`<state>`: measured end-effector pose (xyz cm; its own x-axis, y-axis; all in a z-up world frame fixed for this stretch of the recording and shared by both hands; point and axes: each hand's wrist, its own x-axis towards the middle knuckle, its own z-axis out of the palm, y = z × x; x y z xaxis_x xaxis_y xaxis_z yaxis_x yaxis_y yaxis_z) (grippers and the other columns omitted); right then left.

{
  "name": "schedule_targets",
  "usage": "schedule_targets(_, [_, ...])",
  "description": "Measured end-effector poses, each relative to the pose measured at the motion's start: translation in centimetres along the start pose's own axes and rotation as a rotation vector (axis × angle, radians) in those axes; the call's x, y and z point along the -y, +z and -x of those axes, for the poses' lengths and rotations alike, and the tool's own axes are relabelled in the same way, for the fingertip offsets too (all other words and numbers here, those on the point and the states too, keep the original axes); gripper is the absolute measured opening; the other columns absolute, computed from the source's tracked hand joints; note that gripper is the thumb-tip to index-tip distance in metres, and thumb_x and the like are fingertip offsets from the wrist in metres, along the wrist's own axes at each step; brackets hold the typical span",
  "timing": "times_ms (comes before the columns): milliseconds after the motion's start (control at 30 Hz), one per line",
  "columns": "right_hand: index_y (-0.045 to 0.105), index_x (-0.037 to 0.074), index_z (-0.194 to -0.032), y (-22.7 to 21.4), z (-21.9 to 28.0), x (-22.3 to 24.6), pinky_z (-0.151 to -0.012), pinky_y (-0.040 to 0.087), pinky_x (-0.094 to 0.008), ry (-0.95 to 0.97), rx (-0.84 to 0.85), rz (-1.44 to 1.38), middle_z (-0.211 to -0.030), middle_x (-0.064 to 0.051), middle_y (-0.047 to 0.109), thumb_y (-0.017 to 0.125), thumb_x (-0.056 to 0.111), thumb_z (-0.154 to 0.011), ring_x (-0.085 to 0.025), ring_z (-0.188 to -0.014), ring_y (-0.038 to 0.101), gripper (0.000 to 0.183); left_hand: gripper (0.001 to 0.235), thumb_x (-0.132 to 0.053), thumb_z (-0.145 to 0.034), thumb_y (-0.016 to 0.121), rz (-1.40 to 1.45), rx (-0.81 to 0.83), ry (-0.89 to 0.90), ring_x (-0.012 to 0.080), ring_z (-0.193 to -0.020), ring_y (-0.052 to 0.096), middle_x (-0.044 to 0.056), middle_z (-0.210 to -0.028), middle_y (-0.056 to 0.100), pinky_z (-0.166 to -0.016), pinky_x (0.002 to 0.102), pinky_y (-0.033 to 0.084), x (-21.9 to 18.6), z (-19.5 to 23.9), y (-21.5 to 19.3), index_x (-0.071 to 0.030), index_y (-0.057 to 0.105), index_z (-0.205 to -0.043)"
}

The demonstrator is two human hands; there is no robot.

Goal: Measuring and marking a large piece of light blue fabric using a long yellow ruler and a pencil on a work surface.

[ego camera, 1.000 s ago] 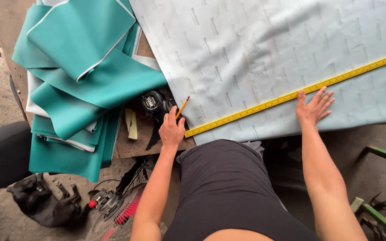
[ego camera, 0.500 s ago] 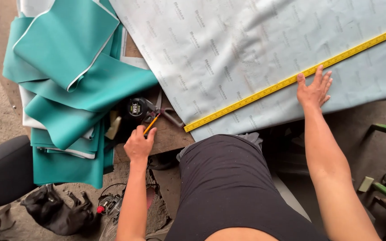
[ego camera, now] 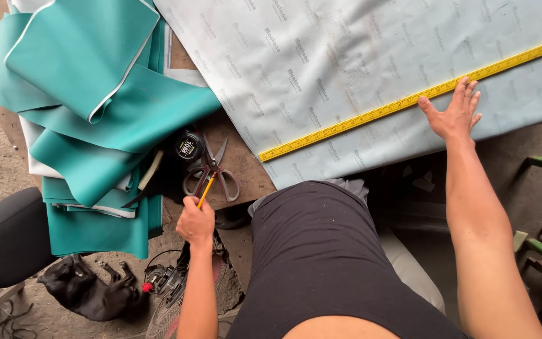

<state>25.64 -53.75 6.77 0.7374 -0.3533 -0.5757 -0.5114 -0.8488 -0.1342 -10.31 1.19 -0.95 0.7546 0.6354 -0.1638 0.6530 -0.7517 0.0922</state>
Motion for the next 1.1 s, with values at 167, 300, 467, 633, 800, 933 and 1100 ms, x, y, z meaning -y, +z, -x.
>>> schedule_targets(167, [-0.012,0.019,-0.168,-0.8,0.6,1.1,-0.128,-0.003,-0.066,-0.008,0.040,0.017,-0.178,-0.006,-0.014,0.059,0.081,-0.082,-0.034,-0.163,-0.013,0.128,0.018,-0.028,-0.103,0.071,0.064,0.021,-0.077,0.0318,-0.053,0.067,0.003,-0.062,0.067,-0.049,0.048,0.051,2.0,3.4,1.3,-0.018,0.058,-0.098])
schedule_targets(300, [-0.008,0.017,-0.169,-0.5,0.8,2.0,-0.127,-0.003,-0.067,-0.037,0.046,0.061,-0.178,-0.007,-0.011,0.061,0.079,-0.083,-0.036,-0.162,-0.013,0.127,0.012,-0.022,-0.100,0.070,0.332,-0.039,0.257,0.0129,-0.064,0.054,-0.003,-0.083,0.066,-0.051,0.029,0.039,-1.9,3.2,3.4,-0.012,0.071,-0.106])
schedule_targets(467, [-0.010,0.018,-0.169,0.0,-0.4,3.0,-0.128,-0.001,-0.068,-0.059,0.025,0.062,-0.178,-0.004,-0.013,0.057,0.086,-0.082,-0.036,-0.163,-0.012,0.129,0.038,-0.030,-0.095,0.076,0.427,0.147,0.319,0.0199,-0.076,0.069,-0.002,-0.087,0.069,-0.054,0.040,0.056,-11.1,0.4,3.9,-0.014,0.068,-0.128])
schedule_targets(633, [-0.010,0.019,-0.169,-2.1,1.2,5.6,-0.131,-0.003,-0.063,0.002,0.107,0.064,-0.177,-0.003,-0.016,0.062,0.075,-0.088,-0.032,-0.164,-0.013,0.123,0.039,-0.045,-0.099,0.071,0.464,0.146,0.073,0.0247,-0.074,0.069,-0.003,-0.084,0.069,-0.059,0.049,0.053,-14.3,-1.0,2.0,-0.016,0.067,-0.126])
schedule_targets(800, [-0.010,0.019,-0.169,-2.2,0.9,6.5,-0.131,-0.001,-0.064,-0.005,0.113,0.072,-0.177,-0.002,-0.015,0.065,0.072,-0.091,-0.032,-0.164,-0.011,0.120,0.019,-0.031,-0.096,0.078,0.459,0.129,0.182,0.0242,-0.076,0.073,-0.001,-0.088,0.076,-0.056,0.045,0.053,-14.7,-1.0,2.3,-0.017,0.073,-0.108])
schedule_targets(933, [-0.009,0.017,-0.169,-2.2,0.9,6.7,-0.132,0.003,-0.064,-0.002,0.111,0.055,-0.177,-0.001,-0.015,0.066,0.071,-0.093,-0.033,-0.163,-0.011,0.121,0.012,-0.030,-0.097,0.075,0.492,0.148,0.110,0.0258,-0.079,0.075,0.000,-0.092,0.079,-0.058,0.045,0.054,-15.3,-1.2,2.9,-0.019,0.077,-0.103])
schedule_targets(1100, [-0.013,0.020,-0.168,-1.0,-1.4,4.7,-0.129,0.015,-0.067,-0.037,0.102,0.070,-0.177,-0.001,-0.015,0.067,0.074,-0.095,-0.035,-0.161,-0.013,0.122,0.018,-0.033,-0.098,0.073,0.521,0.154,0.070,0.0264,-0.083,0.075,0.001,-0.096,0.080,-0.063,0.045,0.056,-15.5,-1.4,3.0,-0.017,0.079,-0.103])
